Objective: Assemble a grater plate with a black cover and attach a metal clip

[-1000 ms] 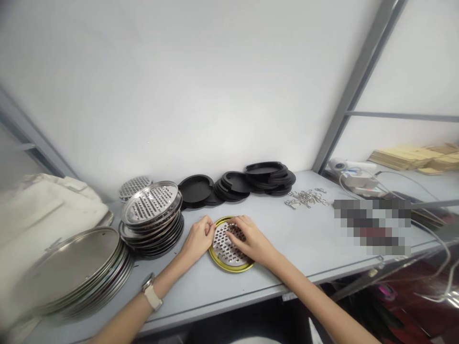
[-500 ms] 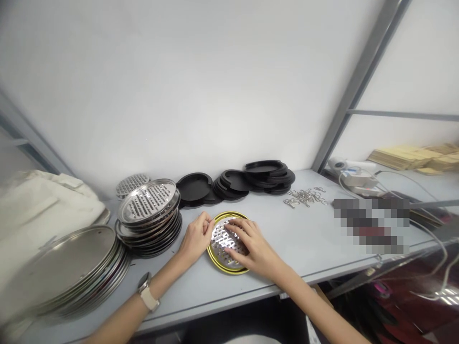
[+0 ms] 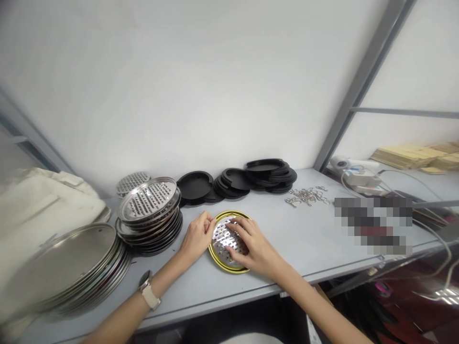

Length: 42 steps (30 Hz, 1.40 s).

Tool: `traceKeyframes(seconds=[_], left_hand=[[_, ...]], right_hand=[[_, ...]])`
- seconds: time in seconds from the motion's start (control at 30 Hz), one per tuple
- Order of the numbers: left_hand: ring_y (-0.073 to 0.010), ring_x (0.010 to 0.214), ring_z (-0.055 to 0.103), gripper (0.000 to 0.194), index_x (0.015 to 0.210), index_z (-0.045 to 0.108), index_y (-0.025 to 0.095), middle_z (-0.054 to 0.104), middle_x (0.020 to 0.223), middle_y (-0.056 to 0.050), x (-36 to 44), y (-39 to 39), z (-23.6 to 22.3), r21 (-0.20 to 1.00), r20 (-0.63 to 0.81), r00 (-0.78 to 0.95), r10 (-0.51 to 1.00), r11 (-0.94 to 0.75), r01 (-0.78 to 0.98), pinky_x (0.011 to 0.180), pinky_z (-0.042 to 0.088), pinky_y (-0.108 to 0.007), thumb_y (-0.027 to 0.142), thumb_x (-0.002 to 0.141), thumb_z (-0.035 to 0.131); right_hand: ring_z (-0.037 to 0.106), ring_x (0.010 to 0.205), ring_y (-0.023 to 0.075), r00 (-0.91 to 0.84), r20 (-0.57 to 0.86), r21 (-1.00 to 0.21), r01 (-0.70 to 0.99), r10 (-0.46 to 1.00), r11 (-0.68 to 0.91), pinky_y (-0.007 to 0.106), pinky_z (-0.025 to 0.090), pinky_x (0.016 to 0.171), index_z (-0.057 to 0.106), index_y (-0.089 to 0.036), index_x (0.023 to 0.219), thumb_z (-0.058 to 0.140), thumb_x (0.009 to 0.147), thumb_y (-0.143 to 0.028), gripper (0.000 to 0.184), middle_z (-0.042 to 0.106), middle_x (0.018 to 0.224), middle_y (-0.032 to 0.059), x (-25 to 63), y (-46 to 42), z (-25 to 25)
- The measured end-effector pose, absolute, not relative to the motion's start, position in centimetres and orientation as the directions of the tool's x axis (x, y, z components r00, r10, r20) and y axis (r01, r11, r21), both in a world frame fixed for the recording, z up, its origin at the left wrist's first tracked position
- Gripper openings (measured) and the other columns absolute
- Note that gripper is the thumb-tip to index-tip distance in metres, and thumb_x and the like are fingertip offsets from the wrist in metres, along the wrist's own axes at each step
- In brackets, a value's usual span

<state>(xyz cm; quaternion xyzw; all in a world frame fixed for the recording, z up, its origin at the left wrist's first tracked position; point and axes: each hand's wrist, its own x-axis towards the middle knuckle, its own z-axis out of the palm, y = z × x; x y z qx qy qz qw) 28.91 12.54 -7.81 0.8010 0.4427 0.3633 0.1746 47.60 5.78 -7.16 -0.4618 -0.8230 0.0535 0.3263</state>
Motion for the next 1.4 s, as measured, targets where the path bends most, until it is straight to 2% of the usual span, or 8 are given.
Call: traceKeyframes(seconds=[0.2,0.33,0.6,0.73,1.07,1.4], left_hand=[[-0.0121,0.056,0.047,0.014,0.076,0.045,0.019,0.047,0.061,0.004,29.0,12.6,-7.9,0.608,0.422,0.344,0.839,-0.543,0.579,0.057,0.033,-0.025,0.023,0.090,0.041],[-0.0126,0.058,0.048,0.015,0.077,0.045,0.019,0.047,0.061,0.004,29.0,12.7,-7.9,0.584,0.428,0.362,0.828,-0.559,0.588,0.059,0.034,-0.025,0.024,0.090,0.040],[-0.0123,0.056,0.047,0.014,0.076,0.042,0.020,0.046,0.061,0.004,28.8,12.6,-7.7,0.584,0.404,0.367,0.838,-0.546,0.601,0.057,0.032,-0.025,0.023,0.090,0.040],[-0.0123,0.057,0.047,0.014,0.077,0.041,0.020,0.047,0.063,0.004,28.8,12.7,-7.8,0.586,0.401,0.369,0.838,-0.545,0.600,0.058,0.032,-0.025,0.023,0.090,0.040],[-0.0124,0.058,0.047,0.014,0.076,0.041,0.020,0.047,0.064,0.003,29.2,12.4,-7.9,0.606,0.409,0.356,0.840,-0.542,0.583,0.058,0.033,-0.025,0.020,0.090,0.040],[-0.0124,0.056,0.046,0.015,0.074,0.041,0.020,0.045,0.061,0.004,29.1,12.6,-7.7,0.638,0.387,0.356,0.851,-0.526,0.563,0.057,0.033,-0.025,0.020,0.089,0.040]], right_hand=[[0.043,0.115,0.0295,-0.358,0.479,-0.399,0.724,0.801,0.562,0.047,0.040,0.096,0.047,-0.024,0.125,0.056,0.082,-0.030,0.044,0.047,0.124,0.0124,47.5,5.7,-6.8],[0.045,0.113,0.0273,-0.347,0.465,-0.407,0.733,0.814,0.545,0.046,0.041,0.096,0.040,-0.024,0.131,0.052,0.085,-0.027,0.048,0.047,0.122,0.0118,47.3,5.9,-6.7],[0.044,0.115,0.0259,-0.307,0.472,-0.449,0.723,0.826,0.525,0.044,0.040,0.099,0.047,-0.023,0.123,0.047,0.088,-0.025,0.035,0.044,0.125,0.0110,47.1,6.7,-6.5],[0.046,0.107,0.0255,-0.329,0.462,-0.444,0.719,0.824,0.535,0.044,0.041,0.094,0.047,-0.023,0.122,0.046,0.089,-0.023,0.033,0.051,0.116,0.0098,47.1,6.7,-6.3],[0.047,0.096,0.0249,-0.311,0.482,-0.444,0.720,0.819,0.534,0.043,0.044,0.086,0.051,-0.020,0.110,0.045,0.087,-0.018,0.023,0.054,0.102,0.0092,46.7,7.0,-6.4],[0.048,0.103,0.0246,-0.297,0.491,-0.444,0.723,0.819,0.529,0.043,0.042,0.091,0.050,-0.022,0.117,0.045,0.088,-0.020,0.029,0.054,0.112,0.0096,46.6,7.1,-6.8]])
